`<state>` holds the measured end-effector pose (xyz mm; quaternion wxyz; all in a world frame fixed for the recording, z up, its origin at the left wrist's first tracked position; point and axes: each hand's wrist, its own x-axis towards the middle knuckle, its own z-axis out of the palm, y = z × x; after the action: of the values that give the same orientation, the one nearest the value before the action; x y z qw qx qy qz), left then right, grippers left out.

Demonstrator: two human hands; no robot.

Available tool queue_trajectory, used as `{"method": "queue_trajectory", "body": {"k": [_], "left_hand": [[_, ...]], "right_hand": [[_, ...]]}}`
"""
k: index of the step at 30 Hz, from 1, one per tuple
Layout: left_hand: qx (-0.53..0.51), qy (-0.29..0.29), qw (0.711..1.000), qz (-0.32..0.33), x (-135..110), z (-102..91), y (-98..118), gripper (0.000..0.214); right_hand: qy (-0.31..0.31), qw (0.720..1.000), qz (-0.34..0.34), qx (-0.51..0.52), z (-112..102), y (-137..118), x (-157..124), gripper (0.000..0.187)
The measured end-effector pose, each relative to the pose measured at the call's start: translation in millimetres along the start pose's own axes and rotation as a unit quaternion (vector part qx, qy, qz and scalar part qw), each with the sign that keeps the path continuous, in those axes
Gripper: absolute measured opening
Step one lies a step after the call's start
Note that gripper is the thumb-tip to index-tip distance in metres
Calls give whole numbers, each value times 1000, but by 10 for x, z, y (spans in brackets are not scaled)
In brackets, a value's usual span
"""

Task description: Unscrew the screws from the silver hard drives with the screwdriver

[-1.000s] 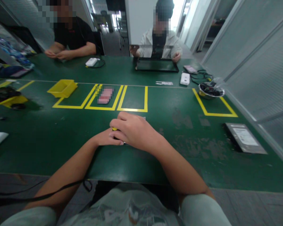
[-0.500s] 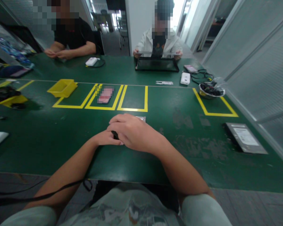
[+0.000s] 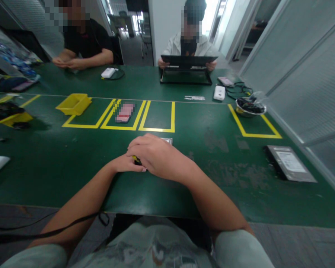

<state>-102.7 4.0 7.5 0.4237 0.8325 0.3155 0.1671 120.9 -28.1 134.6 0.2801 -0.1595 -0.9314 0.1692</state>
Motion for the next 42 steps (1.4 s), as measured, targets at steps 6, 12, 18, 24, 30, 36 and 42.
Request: {"method": "queue_trajectory", "body": {"k": [6, 12, 18, 24, 30, 36, 42], "left_hand": [[10, 10, 1000, 2, -1, 1, -29, 28], [1, 4, 1000, 13, -1, 17, -37, 26], [6, 6, 1000, 10, 15, 7, -18, 19], [-18, 0, 1000, 6, 21, 0, 6, 18], [-22, -2, 1000, -1, 15, 2, 14, 17], [-4, -2, 1000, 8, 23, -6, 1, 17], [-26, -10, 1000, 4, 20, 3, 8, 17]], "right_hand": [[0, 1000, -4, 11, -3, 21, -29, 28], [9, 999, 32, 11, 0, -4, -28, 23], [8, 999, 34, -6, 13, 10, -5, 19], [7, 1000, 18, -19, -13, 16, -7, 23], [-5, 1000, 10, 13, -5, 11, -11, 28], [-13, 999, 28, 34, -17, 6, -25, 26], [-20, 999, 35, 12, -26, 8, -21, 24]]}}
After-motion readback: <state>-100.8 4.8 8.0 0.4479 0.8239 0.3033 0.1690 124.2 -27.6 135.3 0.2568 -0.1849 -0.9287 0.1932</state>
